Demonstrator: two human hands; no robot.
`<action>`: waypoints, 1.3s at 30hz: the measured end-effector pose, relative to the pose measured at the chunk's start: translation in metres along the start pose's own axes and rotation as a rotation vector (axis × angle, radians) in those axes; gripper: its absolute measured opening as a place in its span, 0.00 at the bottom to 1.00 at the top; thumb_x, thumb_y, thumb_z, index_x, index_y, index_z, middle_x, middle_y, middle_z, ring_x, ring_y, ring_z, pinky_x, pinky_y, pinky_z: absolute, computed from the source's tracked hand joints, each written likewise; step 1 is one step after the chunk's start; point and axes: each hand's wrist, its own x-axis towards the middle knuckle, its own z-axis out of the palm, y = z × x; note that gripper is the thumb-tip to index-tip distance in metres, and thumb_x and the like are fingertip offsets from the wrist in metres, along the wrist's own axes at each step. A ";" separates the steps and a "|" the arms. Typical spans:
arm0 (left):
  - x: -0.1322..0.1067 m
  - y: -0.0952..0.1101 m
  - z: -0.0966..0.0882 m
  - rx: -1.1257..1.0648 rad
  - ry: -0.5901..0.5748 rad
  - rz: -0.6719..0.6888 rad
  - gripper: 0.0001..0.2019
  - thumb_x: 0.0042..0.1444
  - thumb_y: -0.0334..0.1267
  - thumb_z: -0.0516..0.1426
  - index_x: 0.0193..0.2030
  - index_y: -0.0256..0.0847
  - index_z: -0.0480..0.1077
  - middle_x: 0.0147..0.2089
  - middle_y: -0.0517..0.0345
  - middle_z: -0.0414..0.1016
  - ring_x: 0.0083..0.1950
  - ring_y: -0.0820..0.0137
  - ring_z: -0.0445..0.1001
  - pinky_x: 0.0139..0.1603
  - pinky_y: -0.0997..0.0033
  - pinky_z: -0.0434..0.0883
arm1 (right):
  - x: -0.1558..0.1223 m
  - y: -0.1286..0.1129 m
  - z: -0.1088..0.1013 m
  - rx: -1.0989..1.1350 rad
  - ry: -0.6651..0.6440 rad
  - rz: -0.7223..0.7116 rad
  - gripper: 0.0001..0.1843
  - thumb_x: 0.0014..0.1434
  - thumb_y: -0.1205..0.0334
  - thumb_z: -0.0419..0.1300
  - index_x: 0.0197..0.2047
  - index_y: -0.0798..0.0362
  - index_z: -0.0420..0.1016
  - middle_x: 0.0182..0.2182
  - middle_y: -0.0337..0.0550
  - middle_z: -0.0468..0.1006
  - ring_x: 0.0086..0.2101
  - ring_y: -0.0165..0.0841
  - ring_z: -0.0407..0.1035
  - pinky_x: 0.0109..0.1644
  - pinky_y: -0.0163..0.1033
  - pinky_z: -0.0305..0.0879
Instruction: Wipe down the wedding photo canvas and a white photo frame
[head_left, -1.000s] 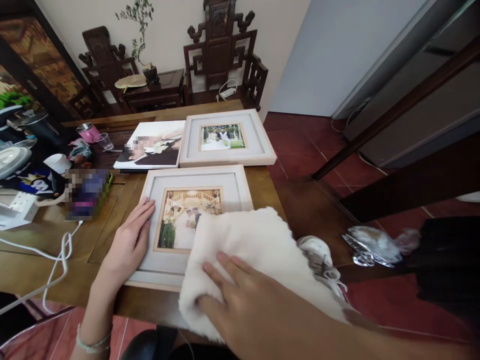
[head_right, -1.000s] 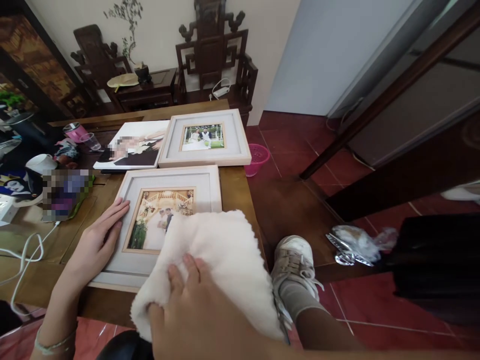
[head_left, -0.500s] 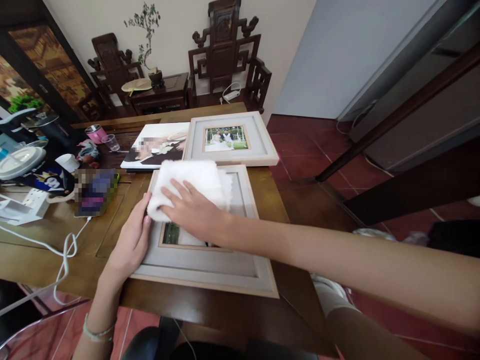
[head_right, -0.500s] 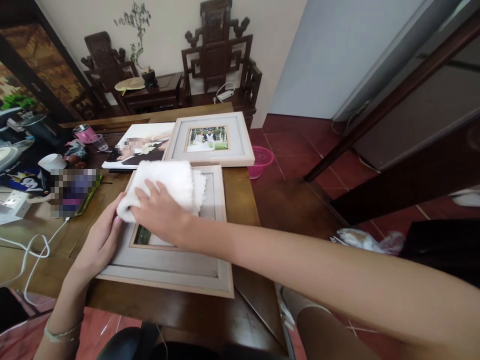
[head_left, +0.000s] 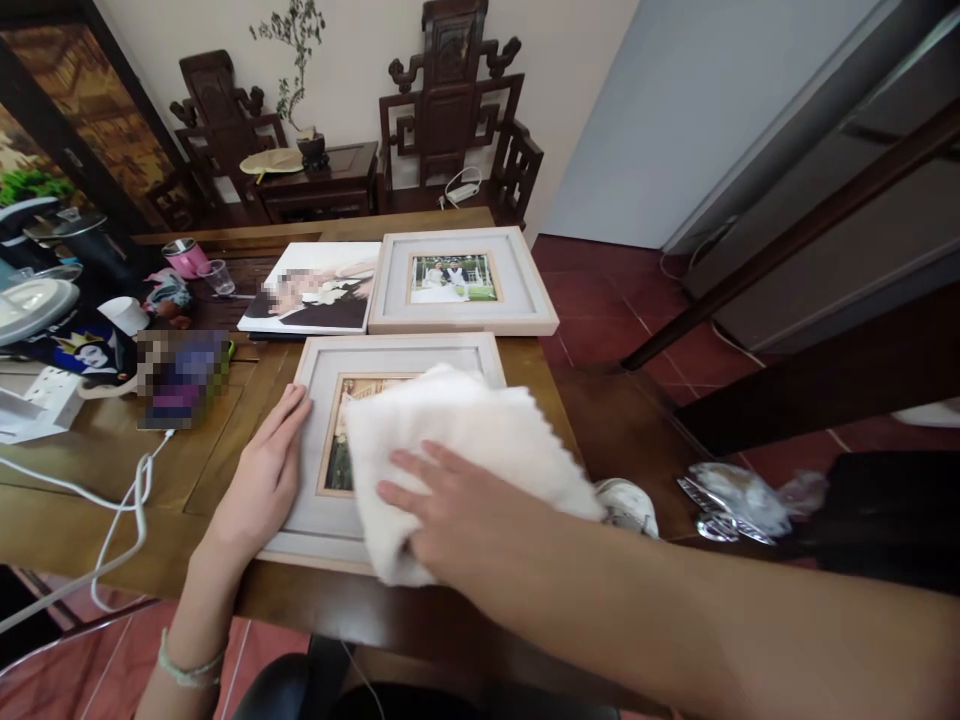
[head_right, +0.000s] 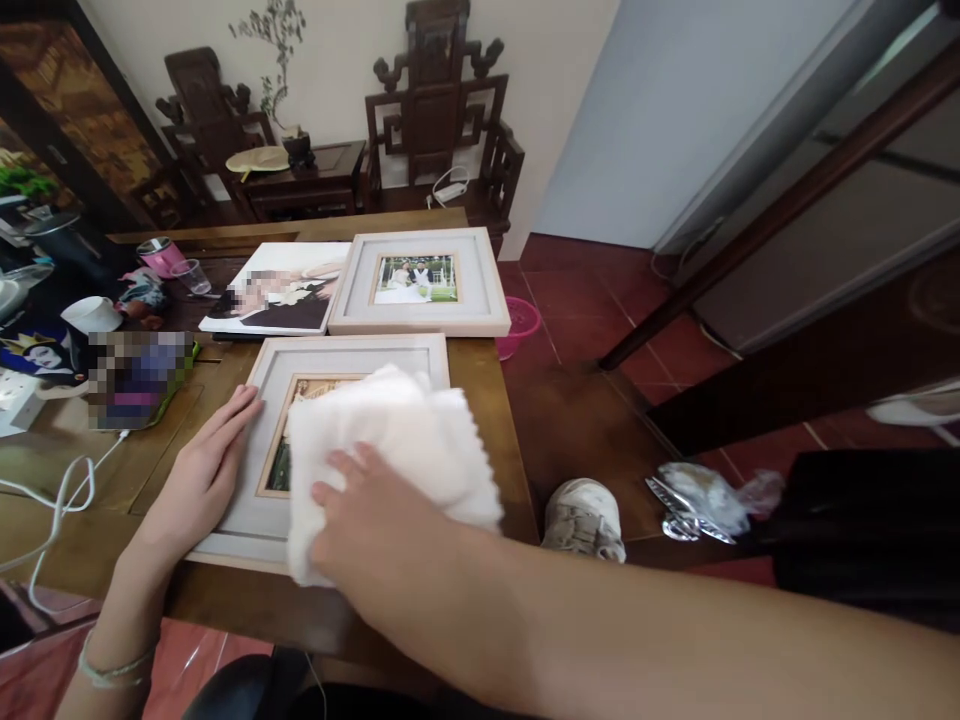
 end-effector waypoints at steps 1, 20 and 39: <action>0.000 0.000 0.001 0.011 -0.002 0.002 0.22 0.68 0.37 0.42 0.63 0.33 0.64 0.71 0.45 0.56 0.72 0.61 0.53 0.72 0.54 0.53 | -0.010 0.006 -0.002 0.033 -0.037 0.029 0.08 0.46 0.62 0.68 0.33 0.52 0.81 0.54 0.55 0.75 0.56 0.56 0.65 0.61 0.63 0.54; 0.010 -0.001 0.003 0.005 0.055 0.028 0.22 0.66 0.37 0.45 0.63 0.32 0.64 0.68 0.42 0.61 0.71 0.59 0.57 0.71 0.52 0.56 | 0.007 -0.015 0.000 -0.106 -0.005 0.038 0.10 0.61 0.67 0.59 0.39 0.52 0.83 0.55 0.59 0.74 0.56 0.55 0.67 0.57 0.65 0.62; 0.021 -0.009 0.003 0.007 0.025 0.055 0.23 0.66 0.38 0.45 0.63 0.32 0.63 0.68 0.40 0.61 0.71 0.60 0.58 0.70 0.53 0.58 | 0.034 0.005 -0.002 -0.026 0.124 -0.061 0.17 0.58 0.73 0.56 0.50 0.58 0.77 0.62 0.61 0.66 0.62 0.54 0.59 0.62 0.61 0.56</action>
